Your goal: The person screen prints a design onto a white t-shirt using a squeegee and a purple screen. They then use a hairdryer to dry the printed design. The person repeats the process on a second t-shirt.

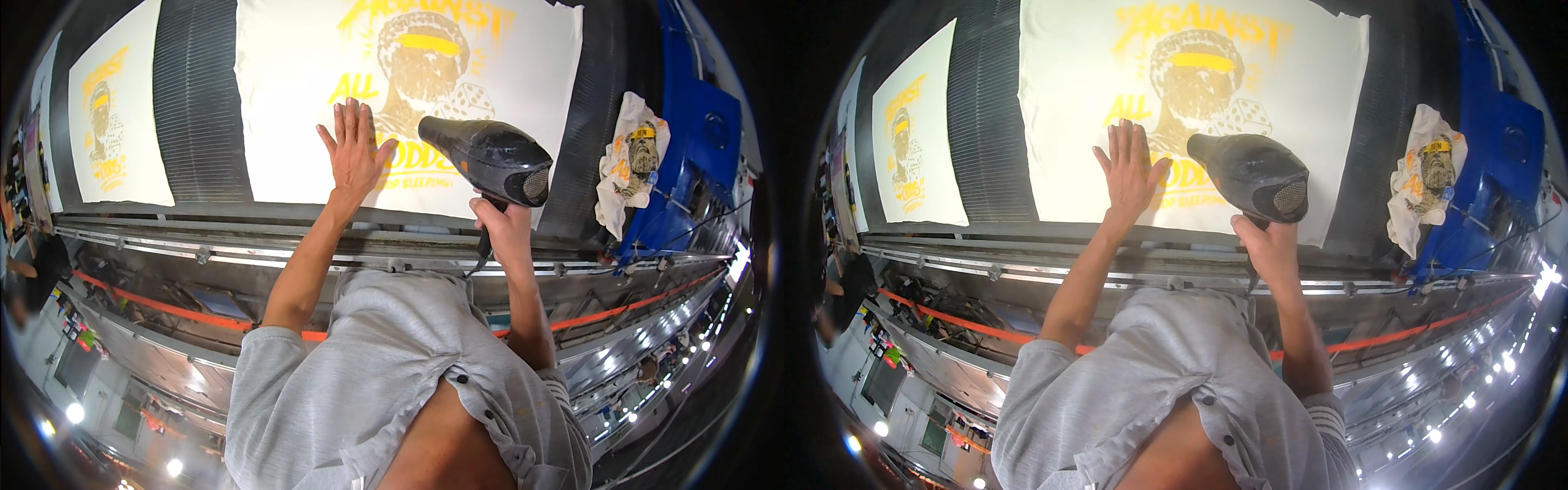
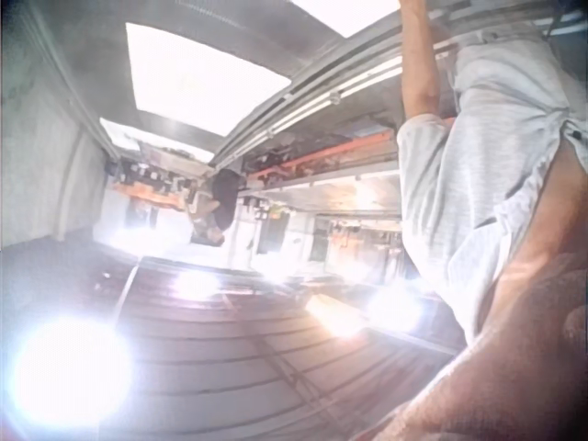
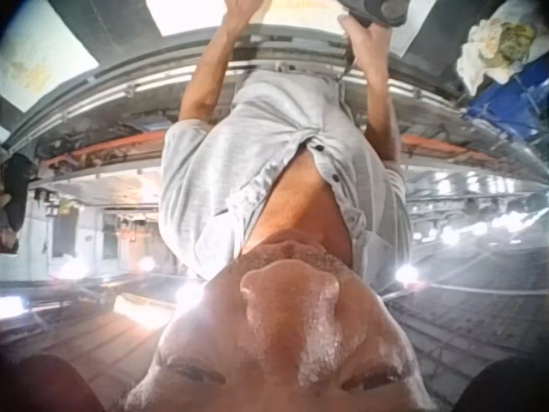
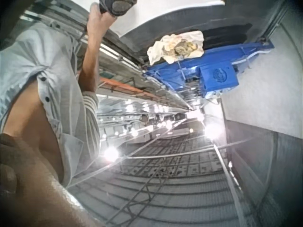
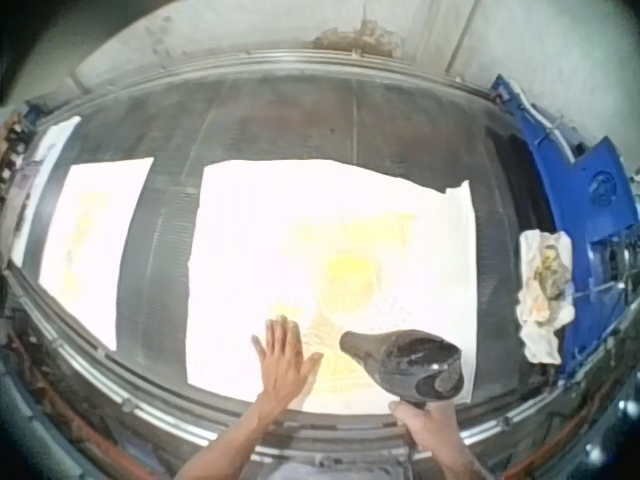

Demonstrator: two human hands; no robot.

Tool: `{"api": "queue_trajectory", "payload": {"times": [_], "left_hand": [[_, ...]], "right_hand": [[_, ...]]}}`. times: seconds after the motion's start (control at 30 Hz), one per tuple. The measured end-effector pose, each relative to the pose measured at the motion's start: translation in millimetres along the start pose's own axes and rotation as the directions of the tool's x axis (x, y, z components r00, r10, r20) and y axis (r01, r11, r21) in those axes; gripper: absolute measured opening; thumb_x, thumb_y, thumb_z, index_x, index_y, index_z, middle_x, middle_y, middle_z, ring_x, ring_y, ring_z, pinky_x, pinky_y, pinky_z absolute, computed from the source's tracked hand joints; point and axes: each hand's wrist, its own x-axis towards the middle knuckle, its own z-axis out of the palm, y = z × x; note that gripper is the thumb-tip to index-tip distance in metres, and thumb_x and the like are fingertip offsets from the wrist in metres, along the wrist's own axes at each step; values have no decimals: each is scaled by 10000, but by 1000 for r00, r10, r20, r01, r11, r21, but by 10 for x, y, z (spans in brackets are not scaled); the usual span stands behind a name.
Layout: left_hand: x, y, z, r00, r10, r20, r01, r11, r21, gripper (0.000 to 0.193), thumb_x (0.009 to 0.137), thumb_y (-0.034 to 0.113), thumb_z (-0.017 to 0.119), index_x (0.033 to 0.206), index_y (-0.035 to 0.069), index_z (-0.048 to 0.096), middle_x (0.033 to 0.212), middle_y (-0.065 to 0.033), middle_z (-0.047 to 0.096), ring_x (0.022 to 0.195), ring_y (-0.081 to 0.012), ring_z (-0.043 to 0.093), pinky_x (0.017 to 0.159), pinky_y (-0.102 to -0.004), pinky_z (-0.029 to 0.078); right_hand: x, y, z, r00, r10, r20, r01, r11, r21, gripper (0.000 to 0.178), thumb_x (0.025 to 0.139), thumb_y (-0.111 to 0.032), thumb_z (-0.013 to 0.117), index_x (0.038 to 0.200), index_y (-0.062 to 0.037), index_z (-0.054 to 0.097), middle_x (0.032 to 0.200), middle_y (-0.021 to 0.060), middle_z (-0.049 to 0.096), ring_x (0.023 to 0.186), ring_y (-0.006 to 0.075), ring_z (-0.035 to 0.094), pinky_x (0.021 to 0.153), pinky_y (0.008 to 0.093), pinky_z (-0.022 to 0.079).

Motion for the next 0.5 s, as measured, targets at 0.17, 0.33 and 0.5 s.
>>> {"api": "queue_trajectory", "payload": {"times": [0.17,0.33,0.5], "left_hand": [[50,11,66,1000,19,17,-20,998,55,805,949,541,565,1495,-18,370,1612,-221,257,1505,-435,170,1110,-738,124],[105,-12,67,1000,25,14,-26,996,86,802,955,539,553,1495,-22,361,1611,-224,256,1502,-439,175,1103,-744,126],[146,10,62,1000,16,18,-17,998,65,808,947,537,569,1502,-9,350,1617,-215,246,1500,-447,169,1102,-745,123]], "right_hand": [[46,9,62,996,-83,23,83,996,-25,94,824,-58,680,897,-5,651,761,8,614,615,85,542,557,257,428],[61,-2,80,995,-86,47,89,995,-49,65,830,-60,676,849,-7,644,733,5,606,615,85,547,562,259,420],[87,-17,53,995,-104,-2,104,995,-12,65,825,-53,676,852,-3,646,726,8,606,614,88,550,561,259,425]]}}
